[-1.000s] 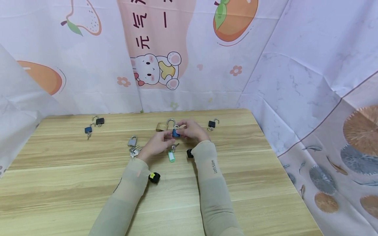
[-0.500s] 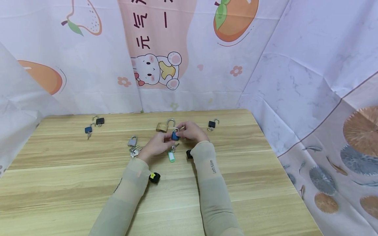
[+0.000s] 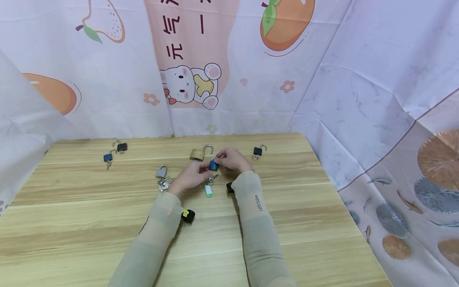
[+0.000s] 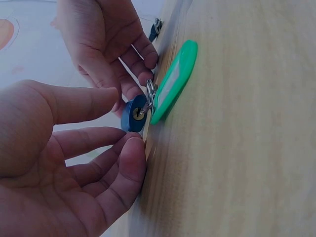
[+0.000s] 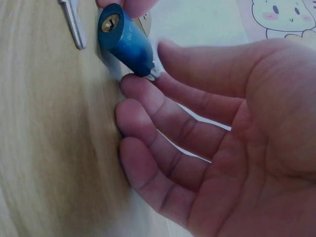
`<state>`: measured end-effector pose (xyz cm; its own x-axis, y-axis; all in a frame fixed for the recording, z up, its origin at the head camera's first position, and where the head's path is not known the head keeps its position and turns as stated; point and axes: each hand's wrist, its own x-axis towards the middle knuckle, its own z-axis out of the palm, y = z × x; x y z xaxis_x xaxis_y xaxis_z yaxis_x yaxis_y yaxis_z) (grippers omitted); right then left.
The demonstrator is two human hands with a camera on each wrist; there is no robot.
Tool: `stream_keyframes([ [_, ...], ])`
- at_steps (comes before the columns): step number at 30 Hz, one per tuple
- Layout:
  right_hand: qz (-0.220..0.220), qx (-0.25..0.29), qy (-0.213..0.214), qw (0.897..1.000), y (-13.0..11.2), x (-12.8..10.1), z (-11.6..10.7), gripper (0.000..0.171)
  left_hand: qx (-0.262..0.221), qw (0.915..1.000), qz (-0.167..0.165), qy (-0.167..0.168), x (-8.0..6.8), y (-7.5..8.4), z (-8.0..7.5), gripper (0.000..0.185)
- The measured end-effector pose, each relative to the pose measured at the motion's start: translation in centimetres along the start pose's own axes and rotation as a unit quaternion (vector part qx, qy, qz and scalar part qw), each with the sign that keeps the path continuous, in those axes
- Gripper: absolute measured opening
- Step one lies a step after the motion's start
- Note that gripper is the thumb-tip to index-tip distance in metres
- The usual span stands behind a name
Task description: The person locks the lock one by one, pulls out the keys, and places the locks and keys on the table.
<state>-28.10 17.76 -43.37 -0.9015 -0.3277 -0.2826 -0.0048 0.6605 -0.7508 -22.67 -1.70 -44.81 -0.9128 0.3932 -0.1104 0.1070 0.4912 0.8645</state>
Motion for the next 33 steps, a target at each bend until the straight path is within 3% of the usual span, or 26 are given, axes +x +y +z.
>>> stream_keyframes([
  [6, 0.005, 0.014, 0.008, 1.0, -0.1, -0.2, -0.1, 0.033, 0.001, 1.0, 0.007, 0.001, 0.1, -0.2, 0.0, 0.029],
  [10, 0.001, 0.025, 0.019, 1.0, -0.3, -0.4, -0.2, 0.034, 0.007, 0.9998, -0.008, 0.018, 0.1, -0.3, -0.1, 0.036],
  [15, 0.004, 0.037, 0.031, 0.999, -0.3, -0.3, -0.3, 0.039, 0.002, 0.9973, -0.031, 0.066, 0.1, -0.3, -0.2, 0.05],
  [23, -0.02, 0.039, 0.048, 0.998, -0.2, 0.6, 0.2, 0.043, -0.038, 0.9843, -0.016, 0.172, 0.6, -0.6, -0.6, 0.043],
  [28, -0.049, 0.048, 0.069, 0.995, -0.9, 0.8, 0.7, 0.045, -0.036, 0.9796, -0.028, 0.195, 0.6, -0.6, -0.8, 0.049],
  [33, -0.067, 0.133, 0.059, 0.987, -2.1, 0.8, 1.4, 0.045, -0.037, 0.9766, -0.054, 0.205, 0.5, -0.7, -1.0, 0.054],
])
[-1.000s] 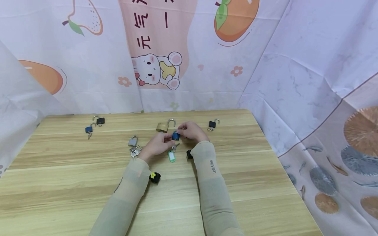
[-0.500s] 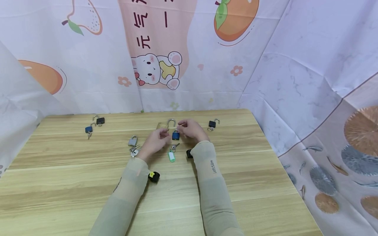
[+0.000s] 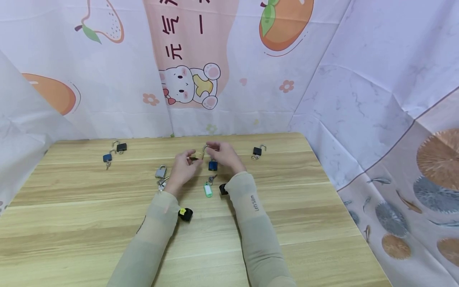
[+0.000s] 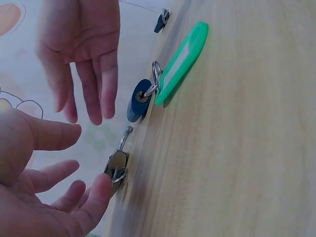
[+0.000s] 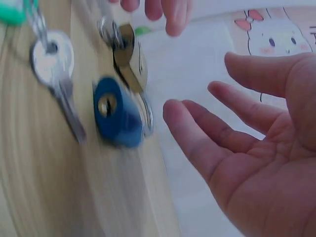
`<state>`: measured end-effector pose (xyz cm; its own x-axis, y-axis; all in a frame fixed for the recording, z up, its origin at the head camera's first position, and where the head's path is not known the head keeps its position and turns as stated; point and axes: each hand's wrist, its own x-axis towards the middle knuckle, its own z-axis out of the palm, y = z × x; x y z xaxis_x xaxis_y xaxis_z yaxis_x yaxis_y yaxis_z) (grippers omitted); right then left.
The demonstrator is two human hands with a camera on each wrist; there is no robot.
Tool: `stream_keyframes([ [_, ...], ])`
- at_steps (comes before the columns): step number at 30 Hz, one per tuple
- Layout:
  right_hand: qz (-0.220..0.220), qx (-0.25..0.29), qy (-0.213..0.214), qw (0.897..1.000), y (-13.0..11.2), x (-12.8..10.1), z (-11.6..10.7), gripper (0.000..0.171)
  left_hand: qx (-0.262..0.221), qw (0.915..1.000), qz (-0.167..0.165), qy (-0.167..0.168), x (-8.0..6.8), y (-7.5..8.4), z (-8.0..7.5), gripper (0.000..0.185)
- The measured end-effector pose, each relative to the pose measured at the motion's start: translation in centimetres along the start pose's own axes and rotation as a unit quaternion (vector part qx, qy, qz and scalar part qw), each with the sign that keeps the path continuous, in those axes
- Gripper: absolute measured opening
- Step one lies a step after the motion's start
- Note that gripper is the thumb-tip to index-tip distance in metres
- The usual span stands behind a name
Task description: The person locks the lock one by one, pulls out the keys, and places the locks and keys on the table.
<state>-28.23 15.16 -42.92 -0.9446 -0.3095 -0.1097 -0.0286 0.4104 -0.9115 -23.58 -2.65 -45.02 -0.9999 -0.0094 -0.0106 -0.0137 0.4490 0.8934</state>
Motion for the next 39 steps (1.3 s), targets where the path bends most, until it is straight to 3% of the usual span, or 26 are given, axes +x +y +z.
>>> stream_keyframes([
  [7, 0.039, 0.079, -0.049, 0.995, -0.3, 0.5, 1.4, 0.051, -0.027, 0.9996, 0.004, -0.012, 0.6, -0.4, -0.5, 0.058],
  [15, 0.092, 0.15, -0.06, 0.982, -0.1, 0.5, 1.6, 0.049, -0.092, 0.994, -0.044, -0.04, 0.6, -0.3, -1.0, 0.06],
  [21, 0.1, 0.169, -0.057, 0.979, 0.1, 0.7, 1.8, 0.05, -0.185, 0.978, -0.085, -0.046, 0.7, -0.5, -1.5, 0.061],
  [29, 0.1, 0.183, -0.056, 0.976, 0.5, 0.8, 1.8, 0.051, -0.252, 0.9577, -0.125, -0.059, 0.8, -1.0, -1.9, 0.06],
  [39, 0.082, 0.15, -0.067, 0.983, 0.6, 1.0, 2.1, 0.048, -0.279, 0.9481, -0.142, -0.054, 1.1, -1.0, -1.8, 0.058],
])
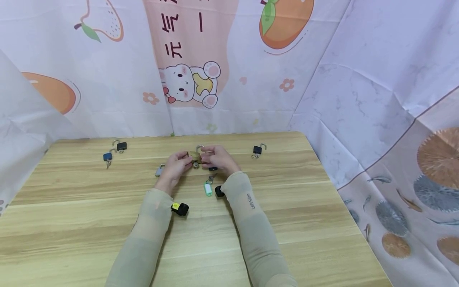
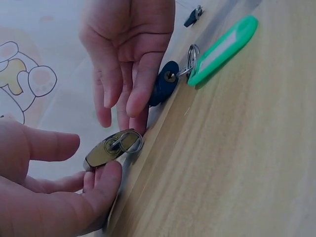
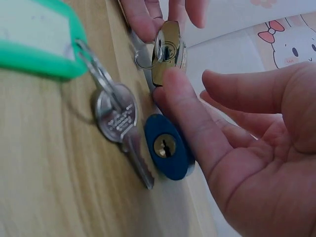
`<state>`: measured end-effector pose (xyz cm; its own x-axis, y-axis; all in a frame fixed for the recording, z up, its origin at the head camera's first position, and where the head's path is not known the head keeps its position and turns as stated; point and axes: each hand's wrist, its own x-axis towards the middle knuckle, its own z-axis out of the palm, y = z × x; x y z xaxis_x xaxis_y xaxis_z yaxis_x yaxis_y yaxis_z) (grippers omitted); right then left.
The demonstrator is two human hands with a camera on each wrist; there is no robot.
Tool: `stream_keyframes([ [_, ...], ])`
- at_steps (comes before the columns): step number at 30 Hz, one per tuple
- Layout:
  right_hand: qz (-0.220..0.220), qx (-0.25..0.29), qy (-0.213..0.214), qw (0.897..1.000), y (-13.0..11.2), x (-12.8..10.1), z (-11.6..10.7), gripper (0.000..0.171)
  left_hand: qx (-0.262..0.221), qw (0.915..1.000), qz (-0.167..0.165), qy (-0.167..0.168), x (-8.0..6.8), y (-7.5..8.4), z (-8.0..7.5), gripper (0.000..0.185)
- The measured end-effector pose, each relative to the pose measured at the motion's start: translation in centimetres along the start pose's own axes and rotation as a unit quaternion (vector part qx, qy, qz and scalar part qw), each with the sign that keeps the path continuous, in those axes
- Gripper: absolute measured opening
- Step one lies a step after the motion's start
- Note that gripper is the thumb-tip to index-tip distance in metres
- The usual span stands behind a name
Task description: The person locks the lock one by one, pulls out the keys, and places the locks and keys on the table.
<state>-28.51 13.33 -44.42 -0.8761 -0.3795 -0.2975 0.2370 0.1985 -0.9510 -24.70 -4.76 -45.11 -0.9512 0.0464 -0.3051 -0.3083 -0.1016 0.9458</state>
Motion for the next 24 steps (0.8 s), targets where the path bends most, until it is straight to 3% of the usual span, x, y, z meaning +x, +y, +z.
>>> stream_keyframes([
  [8, -0.006, 0.003, 0.0, 1.0, -0.2, 0.2, 0.2, 0.045, -0.012, 0.9997, 0.011, 0.017, 0.0, 0.0, -0.2, 0.056],
  [14, -0.017, -0.031, 0.035, 0.999, -0.7, -0.2, 0.1, 0.036, -0.092, 0.9949, 0.04, 0.003, -0.1, 0.3, -0.3, 0.055],
  [19, -0.022, -0.06, 0.019, 0.998, -0.8, -0.5, 0.0, 0.035, -0.145, 0.9883, 0.046, -0.014, -0.4, 0.7, -0.1, 0.055],
  [24, -0.031, -0.033, 0.008, 0.999, -0.8, -0.6, 0.0, 0.03, -0.121, 0.9914, 0.048, -0.012, -0.7, 1.1, 0.0, 0.053],
])
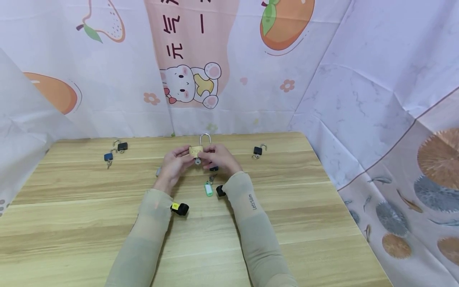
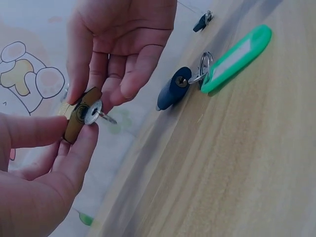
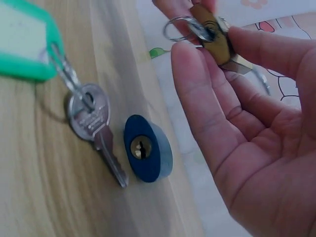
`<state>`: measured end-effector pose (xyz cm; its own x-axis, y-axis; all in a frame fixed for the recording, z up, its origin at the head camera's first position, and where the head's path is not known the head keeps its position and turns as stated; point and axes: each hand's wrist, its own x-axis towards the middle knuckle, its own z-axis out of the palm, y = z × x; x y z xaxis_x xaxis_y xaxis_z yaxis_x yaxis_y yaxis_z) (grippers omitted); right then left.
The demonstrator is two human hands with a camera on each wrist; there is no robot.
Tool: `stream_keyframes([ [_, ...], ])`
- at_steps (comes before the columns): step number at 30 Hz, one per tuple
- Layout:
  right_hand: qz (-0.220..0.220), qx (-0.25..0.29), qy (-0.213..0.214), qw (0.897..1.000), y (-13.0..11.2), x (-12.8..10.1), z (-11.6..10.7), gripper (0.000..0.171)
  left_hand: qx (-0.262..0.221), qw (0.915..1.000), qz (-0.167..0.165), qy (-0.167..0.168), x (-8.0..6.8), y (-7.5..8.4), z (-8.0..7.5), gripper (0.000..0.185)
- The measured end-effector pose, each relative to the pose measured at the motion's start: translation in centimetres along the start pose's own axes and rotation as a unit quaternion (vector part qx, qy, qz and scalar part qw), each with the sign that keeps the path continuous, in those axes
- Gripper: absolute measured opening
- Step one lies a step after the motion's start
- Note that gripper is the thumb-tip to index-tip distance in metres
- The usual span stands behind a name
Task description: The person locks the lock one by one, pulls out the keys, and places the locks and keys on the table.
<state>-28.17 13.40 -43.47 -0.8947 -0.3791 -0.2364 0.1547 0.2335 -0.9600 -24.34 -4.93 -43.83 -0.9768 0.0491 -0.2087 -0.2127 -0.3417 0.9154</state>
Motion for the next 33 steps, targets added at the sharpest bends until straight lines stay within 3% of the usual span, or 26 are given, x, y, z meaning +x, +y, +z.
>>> stream_keyframes([
  [5, -0.007, 0.022, 0.005, 1.0, 0.08, 0.04, -0.04, 0.029, 0.028, 0.9996, 0.004, 0.003, -0.08, 0.04, -0.03, 0.053],
  [22, -0.034, 0.044, 0.002, 0.998, 0.03, 0.02, 0.01, 0.027, 0.042, 0.9988, 0.023, 0.006, -0.25, 0.2, -0.16, 0.047],
  [33, -0.046, 0.037, -0.006, 0.998, -0.14, -0.39, -0.11, 0.031, 0.055, 0.9974, 0.042, -0.018, -0.23, 0.0, -0.16, 0.039],
])
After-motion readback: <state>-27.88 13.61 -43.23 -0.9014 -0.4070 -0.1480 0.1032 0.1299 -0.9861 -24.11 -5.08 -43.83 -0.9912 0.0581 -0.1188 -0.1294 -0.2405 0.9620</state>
